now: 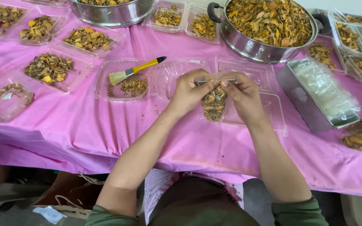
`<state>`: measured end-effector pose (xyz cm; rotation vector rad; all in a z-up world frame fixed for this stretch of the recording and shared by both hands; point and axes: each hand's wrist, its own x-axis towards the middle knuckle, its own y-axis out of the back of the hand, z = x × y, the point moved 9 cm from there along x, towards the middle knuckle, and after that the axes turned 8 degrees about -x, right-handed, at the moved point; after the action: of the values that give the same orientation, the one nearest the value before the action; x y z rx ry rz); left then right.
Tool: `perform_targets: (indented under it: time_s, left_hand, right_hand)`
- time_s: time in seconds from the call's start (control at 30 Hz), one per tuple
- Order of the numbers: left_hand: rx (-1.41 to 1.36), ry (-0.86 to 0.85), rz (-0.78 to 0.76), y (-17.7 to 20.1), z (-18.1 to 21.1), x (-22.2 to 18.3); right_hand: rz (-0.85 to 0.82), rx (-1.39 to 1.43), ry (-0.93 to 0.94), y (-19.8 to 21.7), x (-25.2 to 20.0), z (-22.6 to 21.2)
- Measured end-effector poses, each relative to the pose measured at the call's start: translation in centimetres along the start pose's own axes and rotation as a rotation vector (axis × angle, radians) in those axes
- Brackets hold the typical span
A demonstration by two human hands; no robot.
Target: Sorting dried herbs or tea leaves into plastic containers and using a brush to clean the workspace.
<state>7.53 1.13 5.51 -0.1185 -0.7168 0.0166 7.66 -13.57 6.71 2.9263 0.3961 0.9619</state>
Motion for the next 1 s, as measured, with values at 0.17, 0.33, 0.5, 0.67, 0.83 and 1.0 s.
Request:
perform_targets:
  time_s: [0.17, 0.33, 0.5, 0.67, 0.83, 1.0]
  left_hand:
    - [-0.134, 0.119, -0.074, -1.1, 0.5, -0.1]
    - [-0.225, 0.270, -0.184, -2.4, -2.4, -1.4]
    - [-0.183, 0.318, -0.232, -3.7, -0.8, -1.7]
    - [0.021, 0.196, -0.345, -4.5, 0.0, -2.6]
    - [0.236, 0.213, -0.521, -5.0, 0.8, -3.1]
    - [0.520, -0.115, -0.555, -1.4, 6.8, -4.0]
  right_hand:
    - [0.059, -0.079, 0.006, 2.2, 0.3, 1.8]
    - [0.277, 0.131, -0.077, 5.6, 0.9, 4.9]
    - [0.377, 0.174, -0.122, 5.5, 0.3, 4.3]
    - [0.096, 0.092, -0.172, 5.3, 0.5, 3.1]
    - [0.029, -0.609, -0.064, 10.2, -1.3, -3.3]
    - [0.409, -0.783, -0.136, 28.7, -7.9, -4.6]
